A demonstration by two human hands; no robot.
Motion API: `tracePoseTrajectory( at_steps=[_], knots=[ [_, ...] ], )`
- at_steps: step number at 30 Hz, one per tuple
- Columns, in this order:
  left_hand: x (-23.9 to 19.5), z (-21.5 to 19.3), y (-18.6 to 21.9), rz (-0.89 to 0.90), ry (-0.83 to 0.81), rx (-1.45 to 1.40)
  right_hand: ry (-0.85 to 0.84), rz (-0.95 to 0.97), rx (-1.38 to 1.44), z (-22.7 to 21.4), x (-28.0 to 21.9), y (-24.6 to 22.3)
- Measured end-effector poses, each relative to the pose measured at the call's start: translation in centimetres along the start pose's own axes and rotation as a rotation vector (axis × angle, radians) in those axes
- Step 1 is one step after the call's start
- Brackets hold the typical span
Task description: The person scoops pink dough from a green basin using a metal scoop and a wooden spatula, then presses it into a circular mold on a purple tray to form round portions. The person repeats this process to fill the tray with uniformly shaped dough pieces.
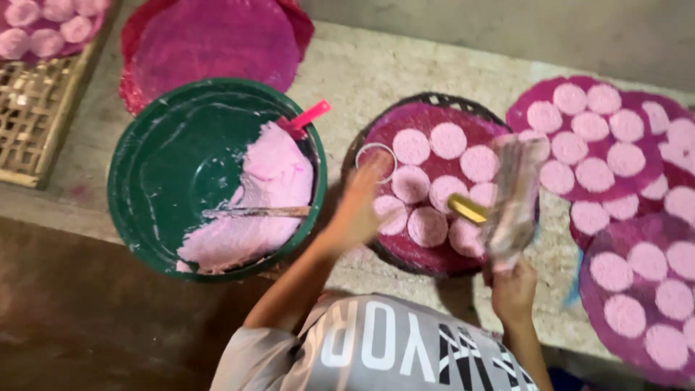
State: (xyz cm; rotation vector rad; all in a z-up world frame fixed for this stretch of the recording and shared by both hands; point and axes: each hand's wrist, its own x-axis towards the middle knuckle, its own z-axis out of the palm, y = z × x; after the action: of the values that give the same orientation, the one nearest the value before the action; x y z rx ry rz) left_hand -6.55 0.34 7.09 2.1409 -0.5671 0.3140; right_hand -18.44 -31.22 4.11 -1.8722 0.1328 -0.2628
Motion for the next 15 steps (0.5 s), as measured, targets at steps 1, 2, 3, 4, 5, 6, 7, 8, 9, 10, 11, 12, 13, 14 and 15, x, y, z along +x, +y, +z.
tracePoseTrajectory(
  at_steps=[1,2,3,4,5,6,7,8,9,10,11,12,13,14,15],
  knots=[
    [-1.0,-1.1,1.8,0.056,-0.097,-0.147,-0.146,-0.141,-0.047,0.4,0.6,-2.1],
    [-0.9,-2.2,2.7,0.019,-0.232,-0.15,-0.292,-0.281,-0.095,0.8,1.5,-4.3],
    [-1.4,-3.3,3.7,-0.025,-0.37,-0.157,-0.443,-0.413,-0.143,1.1,1.9,-6.6],
    [-1.8,-4.4,4.4,-0.069,-0.507,-0.166,-0.512,-0.545,-0.272,1.7,2.5,-9.1],
    [-2.5,-5.5,5.1,-0.116,-0.64,-0.179,-0.584,-0.681,-0.399,2.2,3.2,-11.8],
    [-3.1,-6.7,5.6,-0.145,-0.766,-0.212,-0.652,-0.82,-0.525,2.9,3.9,-14.8],
    [-3.6,-8.4,5.8,-0.146,-0.88,-0.249,-0.735,-0.936,-0.47,4.1,5.0,-18.0],
    [-4.2,-10.0,6.0,-0.146,-0.982,-0.299,-0.818,-1.051,-0.413,5.4,5.7,-21.2],
    [-5.0,-11.4,6.1,-0.129,-1.038,-0.32,-0.903,-1.161,-0.352,6.9,6.5,-24.1],
    [-6.2,-12.6,6.3,-0.093,-1.032,-0.301,-0.981,-1.342,-0.346,8.7,8.0,-26.5],
    [-7.5,-13.2,6.6,-0.075,-1.017,-0.271,-1.063,-1.502,-0.333,10.2,9.2,-28.2],
    [-8.9,-13.9,6.8,-0.056,-0.992,-0.227,-1.142,-1.664,-0.313,11.4,9.5,-29.4],
    [-9.6,-14.2,6.9,-0.026,-0.953,-0.124,-1.288,-1.461,-0.279,12.2,9.0,-30.0],
    [-10.3,-14.8,7.0,-0.013,-0.921,-0.016,-1.422,-1.249,-0.247,13.1,8.5,-30.3],
    [-10.7,-15.8,7.1,0.001,-0.902,0.096,-1.531,-1.046,-0.22,14.0,8.1,-30.4]
  ],
)
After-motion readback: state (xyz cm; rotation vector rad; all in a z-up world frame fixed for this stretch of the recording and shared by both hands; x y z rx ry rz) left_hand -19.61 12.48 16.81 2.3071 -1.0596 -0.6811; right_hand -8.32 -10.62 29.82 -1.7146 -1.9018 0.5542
